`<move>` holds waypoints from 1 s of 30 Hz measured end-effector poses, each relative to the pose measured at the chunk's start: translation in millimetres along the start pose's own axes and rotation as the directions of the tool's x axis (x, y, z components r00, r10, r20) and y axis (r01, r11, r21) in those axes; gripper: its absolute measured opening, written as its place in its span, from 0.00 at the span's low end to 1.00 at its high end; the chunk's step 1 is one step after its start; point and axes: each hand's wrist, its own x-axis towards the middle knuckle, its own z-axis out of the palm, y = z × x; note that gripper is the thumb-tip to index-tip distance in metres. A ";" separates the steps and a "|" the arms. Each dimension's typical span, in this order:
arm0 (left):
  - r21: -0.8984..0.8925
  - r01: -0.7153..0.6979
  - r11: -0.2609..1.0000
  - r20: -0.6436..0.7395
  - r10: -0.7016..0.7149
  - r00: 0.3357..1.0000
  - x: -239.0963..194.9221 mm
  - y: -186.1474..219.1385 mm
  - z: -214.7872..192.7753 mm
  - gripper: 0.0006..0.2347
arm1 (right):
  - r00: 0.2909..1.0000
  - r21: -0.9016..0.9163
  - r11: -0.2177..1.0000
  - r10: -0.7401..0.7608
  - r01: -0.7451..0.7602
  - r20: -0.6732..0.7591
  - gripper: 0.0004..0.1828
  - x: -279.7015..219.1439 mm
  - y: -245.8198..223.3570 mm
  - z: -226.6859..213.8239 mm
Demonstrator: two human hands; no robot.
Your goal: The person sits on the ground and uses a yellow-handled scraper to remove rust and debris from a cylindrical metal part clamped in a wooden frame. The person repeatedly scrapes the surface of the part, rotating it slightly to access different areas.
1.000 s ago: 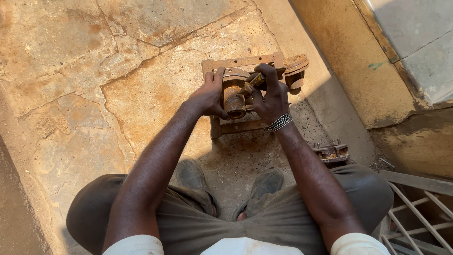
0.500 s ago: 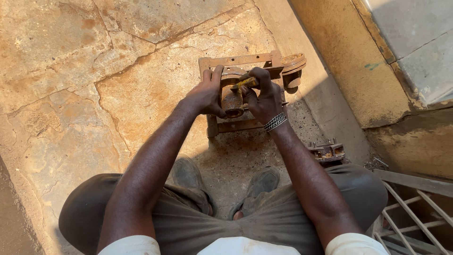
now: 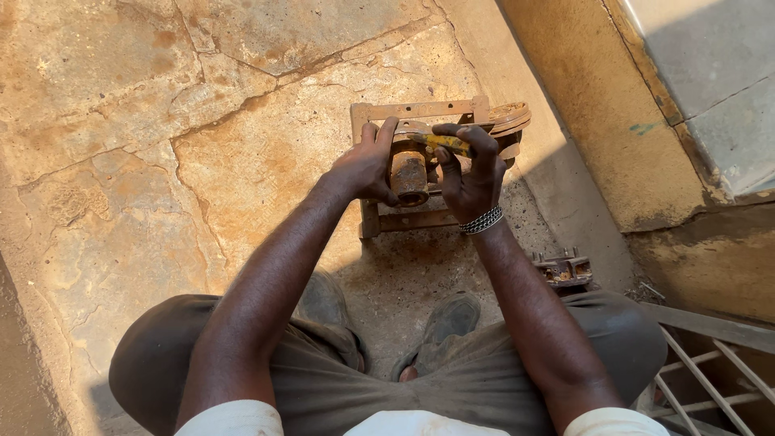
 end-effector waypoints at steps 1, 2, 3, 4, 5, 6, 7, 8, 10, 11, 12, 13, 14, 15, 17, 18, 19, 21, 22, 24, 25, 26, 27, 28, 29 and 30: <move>0.007 0.006 1.000 0.000 -0.006 1.000 0.5 0.5 -0.7 0.65 | 1.000 0.008 1.000 -0.015 0.015 -0.014 0.21 0.6 -1.5 -0.2; 0.014 0.012 1.000 0.005 -0.012 1.000 0.4 0.9 0.3 0.65 | 0.999 -0.045 0.999 0.022 -0.021 0.025 0.22 -1.7 -4.1 -1.2; 0.014 -0.003 1.000 -0.010 0.003 1.000 0.7 2.3 2.4 0.65 | 0.996 -0.101 0.993 0.062 -0.055 0.062 0.22 -2.5 -5.2 -3.0; 0.020 -0.018 1.000 -0.027 0.018 0.999 1.8 2.1 1.8 0.65 | 0.991 -0.154 0.984 0.100 -0.085 0.092 0.22 -1.8 -6.0 -1.3; 0.027 -0.032 0.999 -0.044 0.033 0.998 4.2 0.8 -0.6 0.64 | 0.999 -0.103 0.994 0.045 -0.042 0.029 0.22 0.9 -4.5 -0.8; 0.018 -0.035 0.999 -0.037 0.036 0.999 1.2 -0.3 5.3 0.65 | 1.000 -0.055 0.998 0.006 -0.007 -0.020 0.21 -3.6 -6.2 -2.1; 0.010 -0.038 0.999 -0.030 0.038 0.999 -0.9 -1.8 8.7 0.65 | 0.997 -0.009 1.000 -0.030 0.030 -0.071 0.21 -9.1 -8.9 -2.5; 0.013 -0.049 0.999 -0.039 0.050 0.998 3.0 -2.0 3.6 0.65 | 0.998 -0.039 0.999 -0.036 0.034 -0.059 0.21 -5.6 -6.9 -2.9; 0.019 -0.014 1.000 -0.009 0.014 1.000 2.1 1.1 0.4 0.65 | 0.998 -0.103 0.994 -0.051 0.047 -0.035 0.21 -2.7 -6.1 -3.1; 0.021 0.003 1.000 0.004 -0.003 1.000 2.2 3.8 -0.6 0.64 | 1.000 -0.114 0.993 -0.006 0.004 -0.011 0.20 -0.5 -4.0 -5.0; 0.019 0.004 1.000 0.007 -0.004 1.000 2.7 6.0 -0.8 0.64 | 0.999 -0.126 0.991 0.044 -0.042 0.011 0.20 -0.9 -2.6 -5.2; 0.018 0.006 1.000 0.010 -0.006 1.000 4.2 7.7 -1.3 0.63 | 0.995 -0.139 0.986 0.094 -0.088 0.033 0.19 -0.7 -0.1 -6.6; 0.013 0.018 1.000 0.022 -0.019 1.000 -0.3 6.5 1.9 0.62 | 0.997 -0.082 0.994 0.074 -0.075 -0.005 0.19 -5.4 -1.3 -5.2; 0.024 0.012 1.000 0.012 -0.012 1.000 -3.6 4.8 3.6 0.63 | 0.997 -0.025 0.998 0.057 -0.058 -0.044 0.19 -9.7 -2.7 -4.4; 0.057 -0.017 0.998 -0.013 0.018 1.000 -1.7 6.1 1.5 0.63 | 0.998 -0.029 0.999 0.022 -0.024 -0.066 0.20 -9.5 -2.4 -5.5; 0.055 -0.016 0.998 -0.014 0.017 1.000 -0.5 7.7 -0.5 0.63 | 0.999 -0.084 0.996 0.002 -0.006 -0.042 0.20 -7.2 -2.8 -5.9; 0.053 -0.015 0.998 -0.016 0.016 1.000 1.1 9.9 -1.8 0.63 | 1.000 -0.139 0.990 -0.016 0.014 -0.017 0.20 -4.4 -3.1 -8.5; 0.050 -0.018 0.999 -0.013 0.018 1.000 3.9 11.9 -2.3 0.63 | 0.998 -0.187 0.981 0.060 -0.059 -0.002 0.20 -2.3 -3.8 -12.5; 0.049 -0.018 0.999 -0.010 0.019 1.000 3.5 10.2 -1.7 0.63 | 0.995 -0.207 0.973 0.102 -0.098 0.005 0.20 -2.9 -4.6 -11.6; 0.042 -0.018 0.999 -0.002 0.018 1.000 2.1 7.1 4.5 0.63 | 0.995 -0.048 0.996 0.073 -0.076 -0.067 0.19 -7.5 -5.1 -14.1; 0.036 -0.018 0.999 0.004 0.018 1.000 0.0 6.3 9.2 0.64 | 0.992 0.029 0.997 0.068 -0.065 -0.102 0.18 -11.6 -5.9 -17.1; 0.046 -0.027 0.999 -0.008 0.028 1.000 4.0 5.6 3.7 0.64 | 0.995 -0.048 0.996 0.069 -0.072 -0.077 0.18 -6.8 -2.8 -18.4; 0.056 -0.029 0.998 -0.011 0.030 0.999 7.1 5.7 -1.3 0.64 | 0.996 -0.124 0.989 0.072 -0.078 -0.053 0.19 -2.7 -0.1 -17.7; 0.059 -0.028 0.998 -0.005 0.028 1.000 6.5 5.8 -0.3 0.64 | 0.996 -0.200 0.976 0.088 -0.091 -0.022 0.20 -4.9 0.6 -18.6; 0.062 -0.026 0.998 0.002 0.026 1.000 6.5 6.5 1.6 0.64 | 0.985 -0.124 0.978 0.169 -0.171 -0.027 0.19 -6.2 3.3 -21.8; 0.070 -0.035 0.997 -0.003 0.035 0.999 7.7 5.8 0.5 0.64 | 0.968 -0.043 0.968 0.248 -0.249 -0.030 0.19 -5.9 6.9 -21.1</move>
